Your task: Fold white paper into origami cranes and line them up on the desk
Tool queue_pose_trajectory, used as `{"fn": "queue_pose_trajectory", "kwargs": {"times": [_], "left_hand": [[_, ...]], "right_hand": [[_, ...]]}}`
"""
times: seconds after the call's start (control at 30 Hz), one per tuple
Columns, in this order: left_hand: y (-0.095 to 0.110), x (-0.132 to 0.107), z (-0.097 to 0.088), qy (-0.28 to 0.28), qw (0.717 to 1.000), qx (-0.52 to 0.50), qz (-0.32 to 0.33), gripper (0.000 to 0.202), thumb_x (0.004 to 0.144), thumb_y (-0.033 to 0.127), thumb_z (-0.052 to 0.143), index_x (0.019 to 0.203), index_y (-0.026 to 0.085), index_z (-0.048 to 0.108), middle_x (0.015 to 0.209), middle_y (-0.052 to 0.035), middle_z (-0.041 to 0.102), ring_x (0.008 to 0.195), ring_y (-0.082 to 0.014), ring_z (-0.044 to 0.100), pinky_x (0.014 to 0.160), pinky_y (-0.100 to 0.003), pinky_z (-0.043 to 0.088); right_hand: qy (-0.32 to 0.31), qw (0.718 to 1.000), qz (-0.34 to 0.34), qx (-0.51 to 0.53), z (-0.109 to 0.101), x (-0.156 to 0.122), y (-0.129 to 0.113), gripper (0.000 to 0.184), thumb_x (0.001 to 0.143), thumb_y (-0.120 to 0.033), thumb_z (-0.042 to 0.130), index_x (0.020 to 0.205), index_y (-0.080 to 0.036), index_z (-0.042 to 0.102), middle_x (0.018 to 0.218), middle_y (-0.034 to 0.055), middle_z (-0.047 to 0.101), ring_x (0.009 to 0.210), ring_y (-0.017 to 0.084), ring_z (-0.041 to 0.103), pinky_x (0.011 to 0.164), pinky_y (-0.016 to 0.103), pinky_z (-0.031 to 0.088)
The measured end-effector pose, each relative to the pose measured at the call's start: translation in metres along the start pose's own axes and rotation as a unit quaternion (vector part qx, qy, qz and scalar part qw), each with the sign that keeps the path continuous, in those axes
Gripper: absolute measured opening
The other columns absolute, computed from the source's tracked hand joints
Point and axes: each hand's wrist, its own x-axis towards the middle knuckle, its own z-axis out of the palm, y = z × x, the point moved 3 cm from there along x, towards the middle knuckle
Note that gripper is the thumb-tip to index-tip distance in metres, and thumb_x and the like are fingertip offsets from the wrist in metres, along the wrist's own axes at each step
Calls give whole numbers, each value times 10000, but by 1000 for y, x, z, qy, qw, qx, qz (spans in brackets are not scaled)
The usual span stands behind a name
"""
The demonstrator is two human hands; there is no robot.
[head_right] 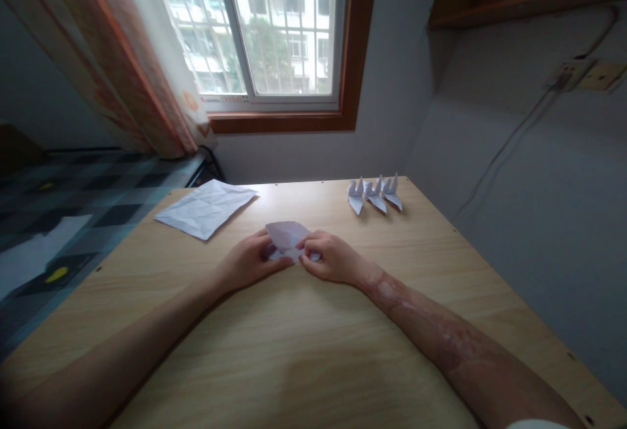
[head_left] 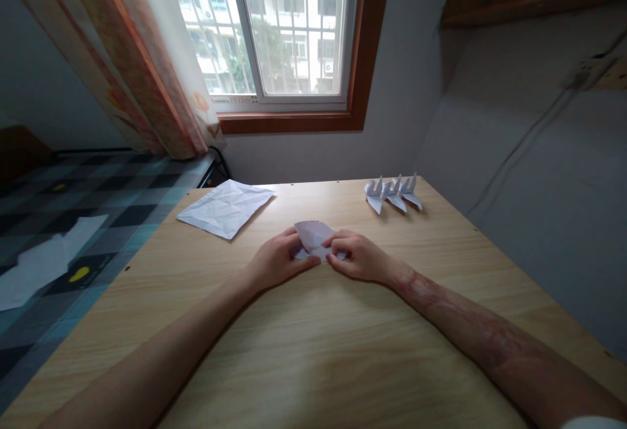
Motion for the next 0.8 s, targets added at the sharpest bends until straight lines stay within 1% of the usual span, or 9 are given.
{"fn": "queue_pose_trajectory", "kwargs": {"times": [0.07, 0.1, 0.17, 0.23, 0.3, 0.43, 0.53, 0.7, 0.8], "left_hand": [[-3, 0, 1, -7, 1000, -27, -12, 249, 951, 425, 799, 1045, 195, 817, 1117, -73, 779, 938, -222, 729, 838, -311, 586], [-5, 1, 1, -12, 999, -41, -17, 239, 953, 409, 796, 1037, 187, 820, 1087, -69, 783, 926, -217, 724, 839, -305, 580], [-6, 1, 1, -21, 997, -66, -22, 237, 954, 396, 793, 1036, 176, 819, 1052, -66, 789, 925, -218, 722, 845, -301, 574], [-5, 1, 0, -27, 996, -83, -19, 248, 960, 405, 787, 1040, 172, 815, 1054, -68, 793, 949, -227, 723, 858, -304, 574], [-1, 2, -2, -26, 995, -93, -4, 258, 971, 418, 781, 1048, 176, 820, 1081, -75, 796, 985, -238, 724, 888, -316, 574], [9, 4, -5, -16, 994, -104, 30, 243, 1002, 402, 752, 1072, 186, 838, 1137, -100, 781, 1012, -236, 720, 922, -336, 571], [9, 4, -5, -26, 994, -104, 35, 239, 1014, 405, 744, 1038, 184, 832, 1133, -106, 764, 989, -225, 718, 900, -336, 578], [4, 4, -3, -53, 991, -105, 69, 337, 923, 424, 860, 1181, 212, 814, 1298, -122, 733, 1195, -281, 695, 1046, -405, 572], [-1, 4, -1, -47, 992, -97, 60, 319, 902, 421, 877, 1137, 216, 812, 1232, -105, 731, 1124, -265, 707, 1009, -406, 585]], "right_hand": [[-3, 1000, 3, -4, 1, -1, 2, 79, 942, -145, 719, 921, -222, 712, 1182, 96, 804, 1067, 250, 746, 977, 391, 600], [-5, 1000, 8, -6, 1, -2, 3, 106, 932, -139, 725, 1003, -216, 720, 1167, 97, 796, 1047, 247, 741, 963, 387, 598], [-4, 1000, 31, -4, 1, -3, 4, 250, 929, -150, 739, 1171, -207, 705, 1144, 93, 775, 988, 233, 729, 929, 371, 599], [3, 999, 51, 6, -1, -3, 3, 328, 940, -200, 767, 1256, -205, 679, 1143, 89, 758, 955, 222, 718, 903, 361, 601], [3, 999, 38, 13, -3, -1, 0, 319, 961, -255, 781, 1263, -214, 685, 1170, 94, 753, 1005, 234, 718, 929, 374, 601], [-34, 998, -43, -10, -4, 2, -8, 267, 1003, -285, 768, 1266, -248, 742, 1245, 108, 761, 1161, 279, 700, 1046, 438, 578], [-58, 995, -72, -47, -3, 2, -9, 249, 1023, -284, 750, 1270, -273, 777, 1258, 96, 757, 1159, 279, 693, 1048, 453, 573], [-70, 991, -95, -64, -2, 0, -5, 198, 1057, -293, 726, 1233, -307, 816, 1303, 78, 747, 1159, 251, 701, 1093, 457, 556], [-77, 990, -108, -53, -2, 0, -5, 194, 1037, -289, 750, 1219, -305, 817, 1319, 79, 751, 1178, 255, 709, 1112, 463, 551]]}}
